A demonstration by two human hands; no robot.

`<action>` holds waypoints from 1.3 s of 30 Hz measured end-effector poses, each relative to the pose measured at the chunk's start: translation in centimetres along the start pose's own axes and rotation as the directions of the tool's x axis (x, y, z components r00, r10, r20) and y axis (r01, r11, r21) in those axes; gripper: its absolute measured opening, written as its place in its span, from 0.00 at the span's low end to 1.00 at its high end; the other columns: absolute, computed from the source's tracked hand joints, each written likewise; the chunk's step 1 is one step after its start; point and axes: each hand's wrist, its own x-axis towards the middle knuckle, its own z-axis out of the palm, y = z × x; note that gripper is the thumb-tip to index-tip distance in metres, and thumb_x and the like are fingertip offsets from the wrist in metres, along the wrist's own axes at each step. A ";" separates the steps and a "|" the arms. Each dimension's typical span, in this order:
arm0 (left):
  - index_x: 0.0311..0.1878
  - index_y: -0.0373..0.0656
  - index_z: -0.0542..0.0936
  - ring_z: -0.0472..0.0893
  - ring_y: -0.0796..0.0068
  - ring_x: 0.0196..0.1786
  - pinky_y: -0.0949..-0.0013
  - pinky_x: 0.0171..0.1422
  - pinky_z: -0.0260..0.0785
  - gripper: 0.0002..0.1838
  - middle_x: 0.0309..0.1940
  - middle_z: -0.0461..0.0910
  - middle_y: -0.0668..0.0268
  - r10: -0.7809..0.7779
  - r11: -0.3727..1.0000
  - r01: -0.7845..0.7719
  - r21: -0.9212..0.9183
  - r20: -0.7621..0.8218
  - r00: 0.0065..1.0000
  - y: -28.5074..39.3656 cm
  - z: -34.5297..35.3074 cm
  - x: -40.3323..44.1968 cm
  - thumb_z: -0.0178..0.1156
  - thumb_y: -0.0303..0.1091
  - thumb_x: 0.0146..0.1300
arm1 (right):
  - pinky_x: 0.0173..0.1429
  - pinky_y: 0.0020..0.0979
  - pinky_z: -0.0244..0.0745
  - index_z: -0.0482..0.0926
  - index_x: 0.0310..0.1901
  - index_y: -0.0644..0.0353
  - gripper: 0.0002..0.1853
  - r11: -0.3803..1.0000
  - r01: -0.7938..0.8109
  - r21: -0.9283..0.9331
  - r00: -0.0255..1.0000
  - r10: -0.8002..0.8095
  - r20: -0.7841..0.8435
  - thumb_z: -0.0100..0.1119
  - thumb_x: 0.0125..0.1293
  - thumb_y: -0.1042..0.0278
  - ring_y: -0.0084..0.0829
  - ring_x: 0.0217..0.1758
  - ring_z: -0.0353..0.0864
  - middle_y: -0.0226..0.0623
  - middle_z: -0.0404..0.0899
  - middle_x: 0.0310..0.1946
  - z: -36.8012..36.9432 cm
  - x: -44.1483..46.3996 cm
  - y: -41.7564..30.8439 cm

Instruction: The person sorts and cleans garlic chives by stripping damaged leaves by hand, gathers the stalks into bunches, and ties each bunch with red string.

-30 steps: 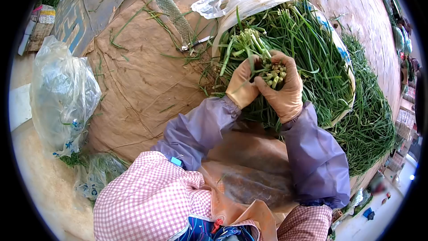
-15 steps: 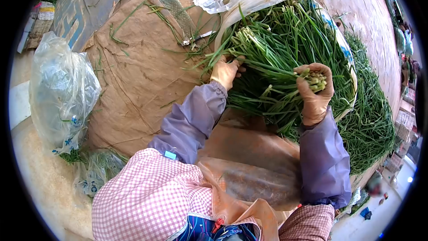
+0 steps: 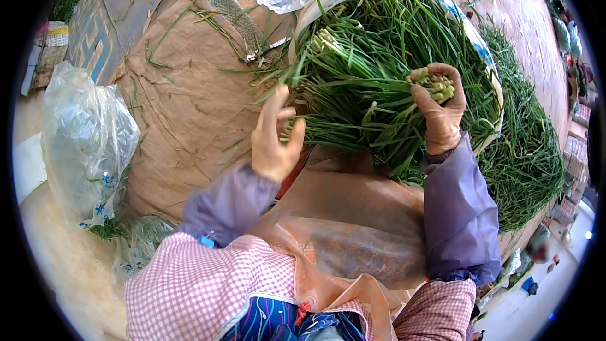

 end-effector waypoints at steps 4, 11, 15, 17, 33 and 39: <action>0.53 0.38 0.78 0.81 0.61 0.41 0.64 0.48 0.75 0.19 0.45 0.80 0.55 0.227 0.968 -0.244 0.064 0.200 0.953 2.2 1.2 -1.3 0.64 0.26 0.58 | 0.50 0.24 0.75 0.72 0.49 0.57 0.21 0.997 -0.051 0.056 0.993 0.044 0.109 0.67 0.55 0.84 0.21 0.42 0.78 0.31 0.79 0.40 1.6 -0.3 0.6; 0.46 0.37 0.81 0.80 0.68 0.36 0.71 0.43 0.71 0.09 0.37 0.79 0.61 0.065 0.971 -0.009 -0.238 0.228 0.972 2.5 8.1 -0.9 0.61 0.30 0.65 | 0.49 0.24 0.75 0.72 0.49 0.58 0.22 0.996 -0.038 0.083 0.996 0.031 0.085 0.67 0.54 0.85 0.21 0.42 0.77 0.30 0.79 0.39 1.4 -0.4 0.5; 0.49 0.40 0.82 0.79 0.68 0.35 0.70 0.41 0.72 0.11 0.36 0.80 0.62 0.130 0.956 -0.091 -0.280 0.122 0.984 5.3 7.5 -0.8 0.64 0.30 0.63 | 0.50 0.25 0.76 0.72 0.49 0.58 0.23 0.997 -0.033 0.074 0.998 0.028 0.060 0.67 0.52 0.86 0.22 0.43 0.78 0.31 0.79 0.40 1.3 -0.3 0.7; 0.52 0.43 0.82 0.79 0.64 0.42 0.66 0.49 0.72 0.14 0.42 0.80 0.59 0.277 0.948 -0.267 -0.172 0.039 0.960 5.6 7.5 1.0 0.64 0.31 0.63 | 0.51 0.25 0.75 0.72 0.49 0.58 0.23 0.996 -0.046 0.082 0.998 0.042 0.051 0.67 0.52 0.86 0.22 0.43 0.78 0.31 0.79 0.40 1.3 -0.3 0.7; 0.74 0.39 0.50 0.61 0.47 0.71 0.42 0.75 0.43 0.41 0.69 0.59 0.49 -0.042 0.871 0.130 -0.474 0.191 0.981 4.7 17.6 -1.4 0.58 0.30 0.59 | 0.63 0.30 0.70 0.57 0.72 0.53 0.49 0.994 0.046 0.097 0.978 -0.064 0.199 0.77 0.50 0.73 0.26 0.57 0.74 0.36 0.75 0.55 1.4 -0.9 1.0; 0.71 0.37 0.57 0.63 0.47 0.70 0.46 0.76 0.45 0.39 0.67 0.63 0.48 0.123 0.988 -0.097 -0.118 0.238 0.963 7.8 13.0 0.1 0.60 0.33 0.58 | 0.49 0.21 0.77 0.76 0.56 0.59 0.26 0.988 -0.152 0.010 0.983 0.150 0.102 0.62 0.54 0.87 0.18 0.41 0.79 0.27 0.80 0.40 0.7 0.4 0.8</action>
